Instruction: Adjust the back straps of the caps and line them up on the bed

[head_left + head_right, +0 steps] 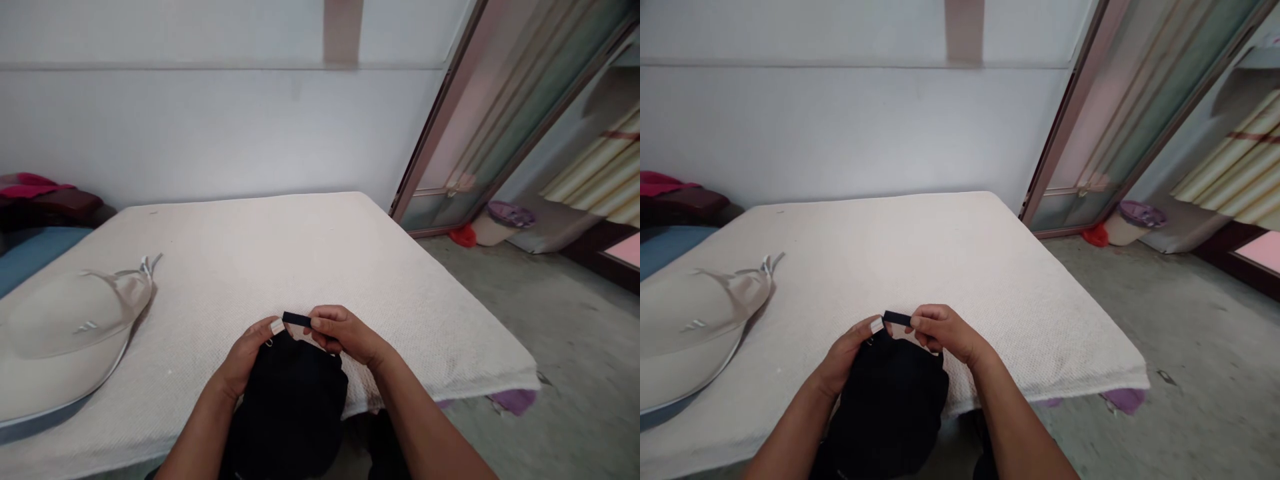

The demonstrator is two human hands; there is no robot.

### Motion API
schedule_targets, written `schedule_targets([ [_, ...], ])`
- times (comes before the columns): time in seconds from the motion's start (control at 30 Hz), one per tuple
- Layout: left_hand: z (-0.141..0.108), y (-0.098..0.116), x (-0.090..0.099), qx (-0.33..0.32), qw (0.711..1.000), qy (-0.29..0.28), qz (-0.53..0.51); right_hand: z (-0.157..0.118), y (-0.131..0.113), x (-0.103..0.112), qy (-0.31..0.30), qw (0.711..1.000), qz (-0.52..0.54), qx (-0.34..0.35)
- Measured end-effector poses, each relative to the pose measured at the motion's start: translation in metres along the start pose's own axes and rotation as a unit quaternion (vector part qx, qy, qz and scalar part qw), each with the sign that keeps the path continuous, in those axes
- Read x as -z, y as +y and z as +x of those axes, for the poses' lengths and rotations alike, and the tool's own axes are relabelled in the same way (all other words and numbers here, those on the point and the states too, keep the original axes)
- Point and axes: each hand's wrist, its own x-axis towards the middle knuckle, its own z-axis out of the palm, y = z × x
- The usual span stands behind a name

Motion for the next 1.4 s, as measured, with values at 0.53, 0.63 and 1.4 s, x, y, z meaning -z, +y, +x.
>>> schedule_targets([
  [0.53, 0.002, 0.0, -0.005, 0.021, 0.997, -0.012, 0.075, 0.0, 0.001, 0.003, 0.0, 0.996, -0.085, 0.036],
  [0.63, 0.001, 0.001, -0.007, 0.021, 0.996, -0.007, 0.087, 0.001, 0.001, 0.001, 0.011, 0.995, -0.085, 0.041],
  [1.4, 0.0, 0.0, -0.002, 0.007, 0.995, 0.013, 0.096, 0.011, 0.006, -0.009, 0.045, 0.998, 0.049, 0.02],
])
